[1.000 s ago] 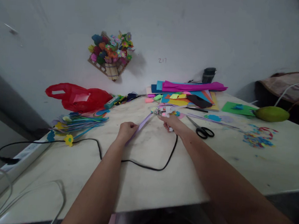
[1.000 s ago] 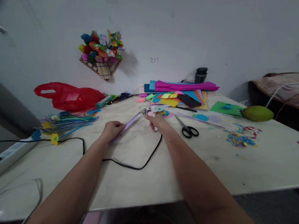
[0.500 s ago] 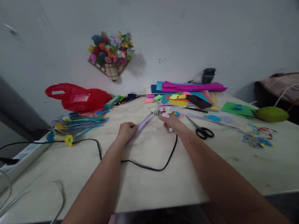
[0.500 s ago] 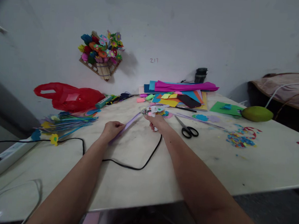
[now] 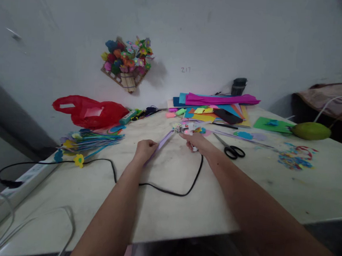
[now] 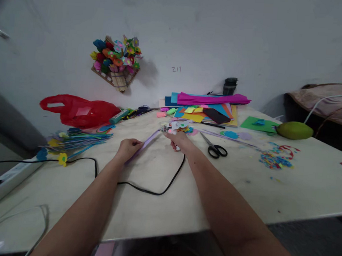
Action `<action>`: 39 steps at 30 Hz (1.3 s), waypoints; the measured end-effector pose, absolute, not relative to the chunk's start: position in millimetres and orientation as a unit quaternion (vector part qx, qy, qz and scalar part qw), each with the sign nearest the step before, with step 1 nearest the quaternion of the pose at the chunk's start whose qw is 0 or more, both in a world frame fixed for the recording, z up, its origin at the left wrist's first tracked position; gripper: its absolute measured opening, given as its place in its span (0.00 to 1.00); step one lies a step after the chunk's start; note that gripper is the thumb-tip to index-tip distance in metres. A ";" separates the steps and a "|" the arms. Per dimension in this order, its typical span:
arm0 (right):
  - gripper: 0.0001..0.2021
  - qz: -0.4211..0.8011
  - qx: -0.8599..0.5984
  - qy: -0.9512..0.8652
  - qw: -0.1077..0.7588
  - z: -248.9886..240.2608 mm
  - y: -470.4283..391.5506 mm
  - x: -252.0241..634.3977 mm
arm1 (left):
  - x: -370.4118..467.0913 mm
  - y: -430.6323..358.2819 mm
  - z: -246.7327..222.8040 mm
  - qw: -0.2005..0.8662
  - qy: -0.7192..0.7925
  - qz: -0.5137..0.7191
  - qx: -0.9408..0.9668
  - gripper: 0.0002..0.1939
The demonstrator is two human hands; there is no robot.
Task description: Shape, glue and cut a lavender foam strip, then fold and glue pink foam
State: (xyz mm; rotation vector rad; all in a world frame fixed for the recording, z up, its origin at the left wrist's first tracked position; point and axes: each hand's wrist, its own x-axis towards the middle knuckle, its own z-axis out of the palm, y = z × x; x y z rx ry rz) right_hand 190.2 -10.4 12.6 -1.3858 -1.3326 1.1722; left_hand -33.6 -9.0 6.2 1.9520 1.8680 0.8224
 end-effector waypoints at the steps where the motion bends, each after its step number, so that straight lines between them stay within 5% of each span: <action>1: 0.19 0.466 -0.557 -0.537 0.429 13.9 -11.9 189.4 | -33.7 -8.6 5.7 0.158 0.652 0.289 0.683 0.12; 27: 0.20 0.508 -0.536 -0.561 0.375 13.9 -14.8 178.7 | -40.3 -3.9 -1.8 0.212 0.634 0.341 0.661 0.13; 39: 0.21 0.517 -0.511 -0.584 0.360 8.8 -15.7 174.6 | -34.7 -15.3 6.9 0.375 0.592 0.401 0.590 0.15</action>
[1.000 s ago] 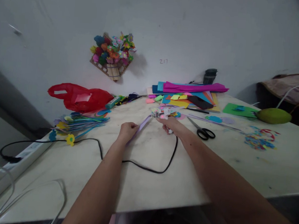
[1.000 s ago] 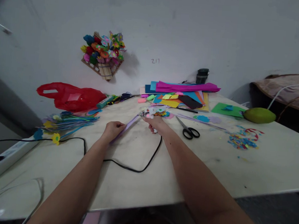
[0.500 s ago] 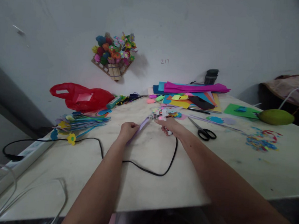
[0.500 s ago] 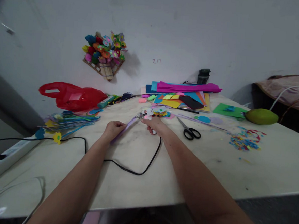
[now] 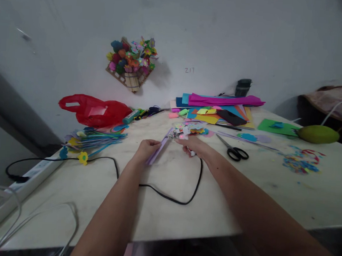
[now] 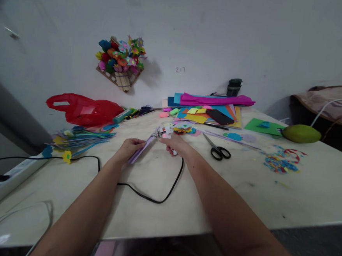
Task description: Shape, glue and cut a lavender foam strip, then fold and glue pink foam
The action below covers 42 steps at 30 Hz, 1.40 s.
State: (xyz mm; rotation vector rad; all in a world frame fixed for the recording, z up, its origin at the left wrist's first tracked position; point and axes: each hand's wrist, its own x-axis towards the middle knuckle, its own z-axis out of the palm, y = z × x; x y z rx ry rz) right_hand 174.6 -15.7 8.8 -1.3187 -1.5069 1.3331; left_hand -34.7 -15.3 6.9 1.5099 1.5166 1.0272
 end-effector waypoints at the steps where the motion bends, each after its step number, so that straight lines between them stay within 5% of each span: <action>1: 0.21 0.520 -0.508 -0.585 0.360 8.8 -15.9 174.6 | -35.0 -15.7 6.6 0.392 0.585 0.406 0.583 0.16; 13: 0.20 0.530 -0.494 -0.583 0.366 14.1 -20.2 174.0 | -38.8 -13.4 4.5 0.543 0.525 0.429 0.496 0.28; 20: 0.22 0.532 -0.497 -0.574 0.375 15.6 -20.4 172.3 | -37.9 -17.3 8.2 0.596 0.493 0.417 0.478 0.27; 42: 0.22 0.522 -0.497 -0.593 0.360 24.5 -31.1 166.0 | -36.4 -11.9 6.8 0.501 0.544 0.451 0.500 0.14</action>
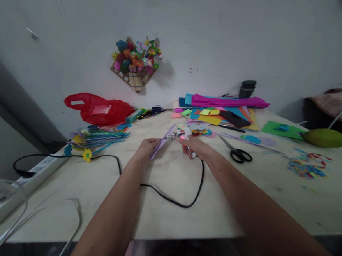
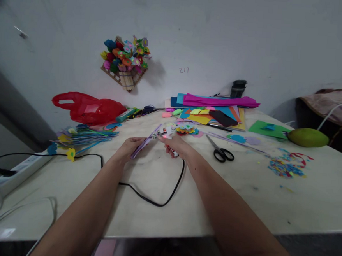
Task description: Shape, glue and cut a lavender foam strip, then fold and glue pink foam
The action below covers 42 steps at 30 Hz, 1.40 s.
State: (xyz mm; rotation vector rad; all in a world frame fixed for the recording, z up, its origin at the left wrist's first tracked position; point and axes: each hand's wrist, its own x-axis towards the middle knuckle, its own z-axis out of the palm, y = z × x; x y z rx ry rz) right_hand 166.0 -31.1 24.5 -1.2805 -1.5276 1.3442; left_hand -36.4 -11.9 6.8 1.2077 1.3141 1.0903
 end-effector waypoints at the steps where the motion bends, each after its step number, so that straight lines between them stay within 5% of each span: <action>1: 0.22 0.523 -0.494 -0.594 0.360 24.2 -31.0 166.0 | -36.2 -12.4 7.2 0.504 0.542 0.450 0.499 0.14; 42: 0.21 0.500 -0.551 -0.494 0.450 15.2 -13.8 176.2 | -38.1 -11.3 4.5 0.528 0.524 0.425 0.516 0.21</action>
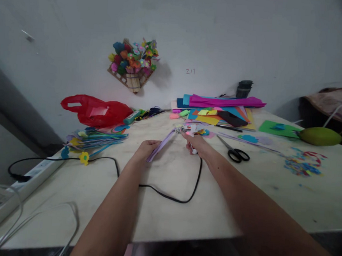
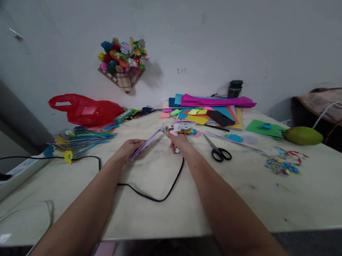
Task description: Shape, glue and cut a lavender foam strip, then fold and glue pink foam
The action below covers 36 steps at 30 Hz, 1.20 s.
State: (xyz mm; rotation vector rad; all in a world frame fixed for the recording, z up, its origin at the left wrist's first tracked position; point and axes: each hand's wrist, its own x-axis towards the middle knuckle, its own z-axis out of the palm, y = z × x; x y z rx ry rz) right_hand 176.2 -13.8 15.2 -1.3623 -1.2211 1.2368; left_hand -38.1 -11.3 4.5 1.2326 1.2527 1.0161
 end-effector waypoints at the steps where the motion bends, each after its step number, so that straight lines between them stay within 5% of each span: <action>1: 0.21 0.501 -0.552 -0.492 0.450 15.7 -14.2 176.0 | -38.2 -11.7 4.6 0.530 0.523 0.424 0.515 0.21; 36: 0.21 0.513 -0.515 -0.581 0.366 19.1 -28.5 159.6 | -38.7 -13.3 4.2 0.534 0.519 0.464 0.480 0.21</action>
